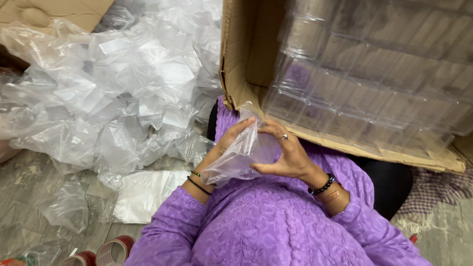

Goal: The person sits on the floor and packs clear plastic boxes into a large cardboard carton, placing plastic bags around the boxes and arranging them to fill the carton. They occasionally reposition boxes and press plastic packaging into place around the load.

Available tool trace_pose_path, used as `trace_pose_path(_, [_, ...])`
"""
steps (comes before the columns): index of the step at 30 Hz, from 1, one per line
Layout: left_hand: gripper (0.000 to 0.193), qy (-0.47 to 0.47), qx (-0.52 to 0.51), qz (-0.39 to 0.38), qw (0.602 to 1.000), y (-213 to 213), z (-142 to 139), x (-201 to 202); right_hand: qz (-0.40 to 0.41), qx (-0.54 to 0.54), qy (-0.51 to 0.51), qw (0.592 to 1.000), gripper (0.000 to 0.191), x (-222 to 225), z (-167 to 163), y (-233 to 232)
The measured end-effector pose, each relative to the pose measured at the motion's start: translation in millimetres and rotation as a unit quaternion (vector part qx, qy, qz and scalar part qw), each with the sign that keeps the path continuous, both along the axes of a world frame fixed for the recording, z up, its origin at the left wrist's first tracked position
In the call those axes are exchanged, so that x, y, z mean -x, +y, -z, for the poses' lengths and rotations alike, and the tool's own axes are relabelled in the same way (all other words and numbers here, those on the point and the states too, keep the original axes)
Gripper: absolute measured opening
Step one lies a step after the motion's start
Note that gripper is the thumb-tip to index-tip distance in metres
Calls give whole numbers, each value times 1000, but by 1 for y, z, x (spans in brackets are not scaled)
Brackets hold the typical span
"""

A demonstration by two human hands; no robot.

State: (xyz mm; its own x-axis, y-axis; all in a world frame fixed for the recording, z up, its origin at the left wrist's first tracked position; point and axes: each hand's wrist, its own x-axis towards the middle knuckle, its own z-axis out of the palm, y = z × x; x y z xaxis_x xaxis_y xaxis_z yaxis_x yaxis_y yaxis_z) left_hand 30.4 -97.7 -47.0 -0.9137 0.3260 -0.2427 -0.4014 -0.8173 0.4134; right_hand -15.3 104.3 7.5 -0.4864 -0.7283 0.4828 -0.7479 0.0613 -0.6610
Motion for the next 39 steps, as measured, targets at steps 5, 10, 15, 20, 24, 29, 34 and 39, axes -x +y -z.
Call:
trace_pose_path(5, [47,-24,122,5,992,-7,-9,-1,-16,-50,13,999,91,3,-3,-13])
trace_pose_path(10, [42,119,618,-12,777,-55,5,-27,10,-55,57,997,101,11,-2,-48])
trace_pose_path(15, [32,-43,544,-238,804,-163,17,5,-9,19,141,990,109,16,5,-67])
trace_pose_path(20, [61,-115,552,-404,720,-267,14,85,45,-78,-5,996,85,18,13,-50])
trace_pose_path(24, [81,-27,822,-445,355,-282,6,102,79,-88,-19,993,73,23,13,-34])
trace_pose_path(29, [46,74,556,-416,716,-163,-11,52,101,-46,-222,969,49,37,1,-34])
trace_pose_path(34, [44,127,537,-400,732,-30,-47,19,-108,135,-375,911,63,32,1,-79])
trace_pose_path(39, [34,189,556,-323,742,-15,-66,13,39,170,-407,896,25,30,3,-58])
